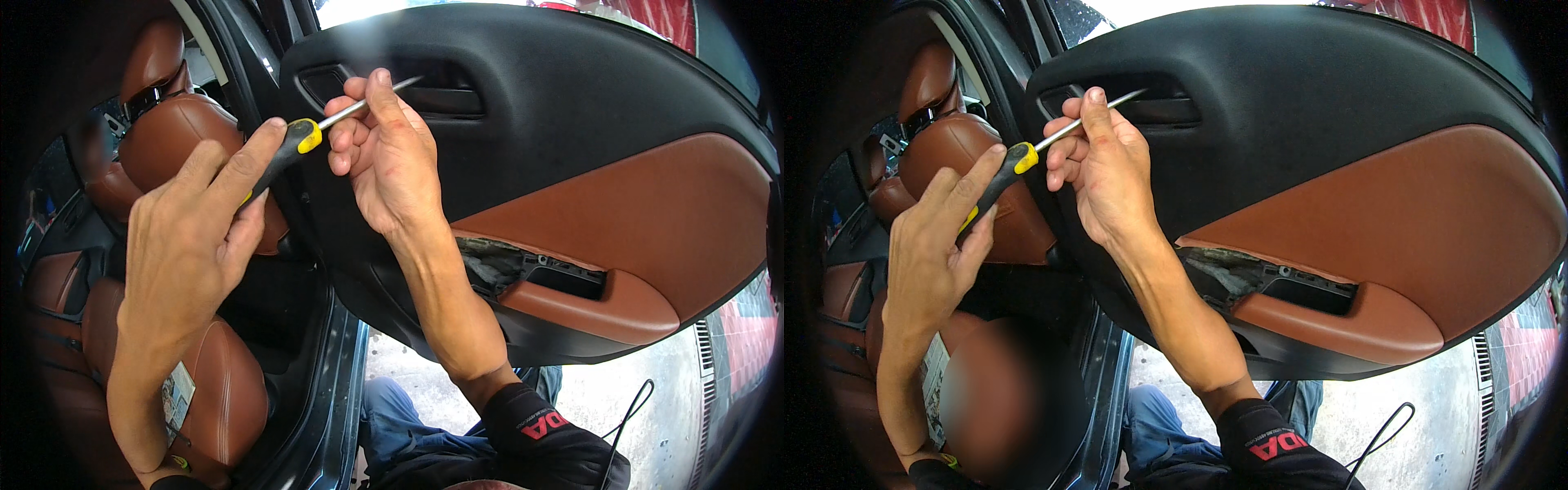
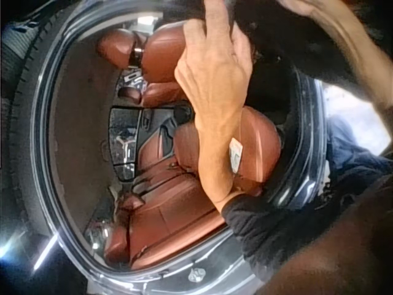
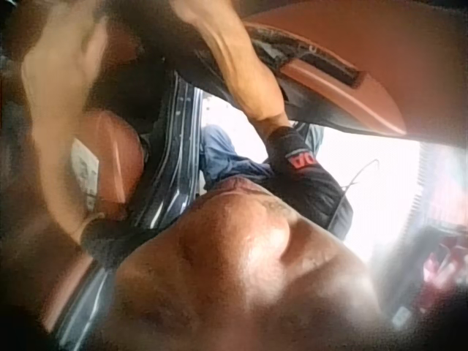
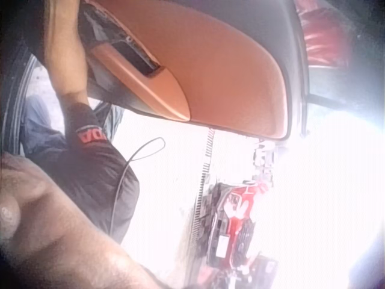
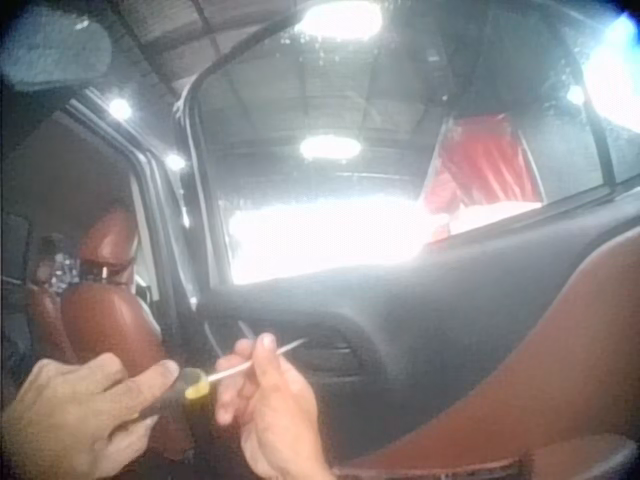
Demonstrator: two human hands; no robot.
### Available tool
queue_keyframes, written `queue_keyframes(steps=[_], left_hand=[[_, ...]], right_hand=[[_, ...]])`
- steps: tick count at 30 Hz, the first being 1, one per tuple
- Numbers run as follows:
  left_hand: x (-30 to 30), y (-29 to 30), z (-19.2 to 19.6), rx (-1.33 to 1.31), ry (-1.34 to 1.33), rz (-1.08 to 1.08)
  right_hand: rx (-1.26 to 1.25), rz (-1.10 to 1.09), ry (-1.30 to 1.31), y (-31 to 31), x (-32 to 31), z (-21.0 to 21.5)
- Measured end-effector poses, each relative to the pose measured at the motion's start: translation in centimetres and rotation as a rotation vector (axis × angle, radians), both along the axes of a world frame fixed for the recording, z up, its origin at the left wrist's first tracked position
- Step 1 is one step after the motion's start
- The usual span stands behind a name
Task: The person uses a metal pry tool to remove a small trim piece from the car door panel. They then use a screwdriver to remove a screw from the door handle area. Finally, the person aligns and snaps the door panel back into place, securing it.
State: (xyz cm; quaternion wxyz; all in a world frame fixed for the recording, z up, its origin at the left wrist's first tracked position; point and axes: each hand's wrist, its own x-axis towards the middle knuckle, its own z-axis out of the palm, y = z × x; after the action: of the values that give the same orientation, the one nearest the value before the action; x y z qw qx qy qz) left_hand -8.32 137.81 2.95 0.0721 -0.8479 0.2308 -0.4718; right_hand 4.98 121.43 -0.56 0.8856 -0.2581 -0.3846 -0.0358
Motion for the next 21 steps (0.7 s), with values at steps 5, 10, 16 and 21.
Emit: queue_keyframes(steps=[5,10,16,21], left_hand=[[0.8,1.0,1.3,0.410,-0.366,0.112],[0.6,0.9,1.7,0.396,-0.251,0.124],[0.0,0.1,3.9,0.642,-0.437,0.170],[-0.7,0.1,4.7,0.478,-0.193,0.133]], right_hand=[[0.092,0.043,0.003,0.0,0.0,0.5],[0.152,0.110,0.001,0.1,-0.1,0.1],[0.217,0.175,-0.028,0.3,-0.6,0.1],[0.234,0.226,-0.064,0.4,-0.7,0.2]])
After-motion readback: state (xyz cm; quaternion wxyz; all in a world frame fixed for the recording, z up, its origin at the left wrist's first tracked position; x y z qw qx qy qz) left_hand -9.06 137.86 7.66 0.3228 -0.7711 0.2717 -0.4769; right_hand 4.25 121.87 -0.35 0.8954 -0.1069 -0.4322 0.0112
